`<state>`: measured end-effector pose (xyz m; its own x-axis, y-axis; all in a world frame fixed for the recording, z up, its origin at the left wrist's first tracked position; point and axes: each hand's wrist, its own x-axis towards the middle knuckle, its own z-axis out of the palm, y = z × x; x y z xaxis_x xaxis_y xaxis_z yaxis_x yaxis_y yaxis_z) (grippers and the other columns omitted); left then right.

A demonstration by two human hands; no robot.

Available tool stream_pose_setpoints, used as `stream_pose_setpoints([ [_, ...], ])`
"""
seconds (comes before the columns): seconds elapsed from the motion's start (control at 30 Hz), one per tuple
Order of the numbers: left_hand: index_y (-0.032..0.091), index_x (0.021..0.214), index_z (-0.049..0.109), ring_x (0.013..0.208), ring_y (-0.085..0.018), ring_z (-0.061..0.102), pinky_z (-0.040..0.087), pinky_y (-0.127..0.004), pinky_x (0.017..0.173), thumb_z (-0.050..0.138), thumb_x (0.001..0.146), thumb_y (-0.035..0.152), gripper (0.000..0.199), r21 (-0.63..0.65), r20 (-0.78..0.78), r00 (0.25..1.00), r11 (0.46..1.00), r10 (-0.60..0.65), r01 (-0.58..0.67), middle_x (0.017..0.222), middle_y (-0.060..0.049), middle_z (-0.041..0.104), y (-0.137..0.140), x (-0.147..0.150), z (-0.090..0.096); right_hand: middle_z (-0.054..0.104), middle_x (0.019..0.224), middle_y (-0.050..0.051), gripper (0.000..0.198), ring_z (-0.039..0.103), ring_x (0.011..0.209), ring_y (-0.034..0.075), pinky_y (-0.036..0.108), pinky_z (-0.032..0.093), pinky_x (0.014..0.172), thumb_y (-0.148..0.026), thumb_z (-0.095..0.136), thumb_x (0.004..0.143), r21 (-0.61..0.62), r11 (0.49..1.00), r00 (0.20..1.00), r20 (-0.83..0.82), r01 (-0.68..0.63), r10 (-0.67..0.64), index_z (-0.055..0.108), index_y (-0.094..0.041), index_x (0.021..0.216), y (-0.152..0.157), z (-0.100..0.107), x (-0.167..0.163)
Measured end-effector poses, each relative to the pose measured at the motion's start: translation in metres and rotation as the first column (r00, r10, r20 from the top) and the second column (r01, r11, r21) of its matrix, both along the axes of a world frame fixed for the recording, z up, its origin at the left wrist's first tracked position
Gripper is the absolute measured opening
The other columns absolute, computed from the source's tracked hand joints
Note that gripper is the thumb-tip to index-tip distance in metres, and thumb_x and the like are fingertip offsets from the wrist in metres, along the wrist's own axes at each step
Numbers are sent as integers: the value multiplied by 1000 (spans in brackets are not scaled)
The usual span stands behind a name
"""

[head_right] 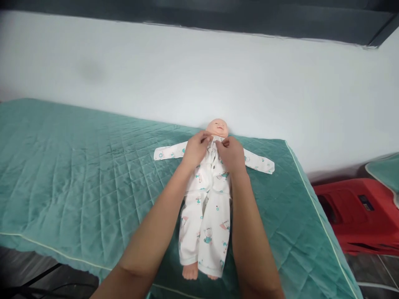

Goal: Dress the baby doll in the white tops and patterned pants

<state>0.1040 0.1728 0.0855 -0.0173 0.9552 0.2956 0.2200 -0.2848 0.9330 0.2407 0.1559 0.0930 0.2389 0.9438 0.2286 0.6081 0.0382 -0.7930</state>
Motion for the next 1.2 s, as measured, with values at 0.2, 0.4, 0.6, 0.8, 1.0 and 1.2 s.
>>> stream_pose_setpoints([
  [0.2,19,78,73,82,-19,59,46,-33,87,68,79,17,6,-13,-62,997,999,38,-39,83,-4,68,25,-7,-17,66,85,4,26,56,76,22,34,36,68,-45,65,84,-157,988,986,165,11,15,50,-24,81,2,2,-2],
  [0.4,19,73,68,70,-16,56,42,-29,70,65,83,21,11,-26,-126,989,997,-81,78,74,-1,68,27,-8,-17,65,77,5,9,55,70,21,34,38,66,-29,59,84,-57,998,999,41,34,-31,53,-24,79,8,-6,-5],
  [0.6,20,66,62,65,-17,55,41,-32,70,65,80,16,15,-74,-284,957,997,-58,38,69,-2,67,33,-4,-1,71,80,4,16,59,71,19,30,42,64,-33,65,75,-92,995,970,-236,34,-55,68,-20,84,8,-6,-1],
  [0.8,19,74,64,74,-17,60,44,-30,73,60,87,21,13,-41,-70,996,998,-51,48,78,-2,70,35,9,0,71,81,1,27,59,69,16,27,45,62,-38,68,74,-32,997,902,-428,-67,47,75,-19,91,9,-10,4],
  [1.0,18,78,67,77,-16,62,44,-29,75,61,86,20,11,-76,-51,993,992,-102,98,80,-2,71,33,5,-8,72,84,1,30,59,70,16,27,44,63,-38,73,72,-59,990,857,-510,-125,78,78,-21,96,8,-13,7],
  [1.2,18,86,71,81,-17,64,47,-30,76,63,84,19,8,-90,-69,985,984,-161,154,88,-4,74,29,-4,-6,68,80,0,36,57,68,14,26,44,61,-41,80,70,-35,972,800,-576,-230,168,76,-21,99,8,-16,11],
])
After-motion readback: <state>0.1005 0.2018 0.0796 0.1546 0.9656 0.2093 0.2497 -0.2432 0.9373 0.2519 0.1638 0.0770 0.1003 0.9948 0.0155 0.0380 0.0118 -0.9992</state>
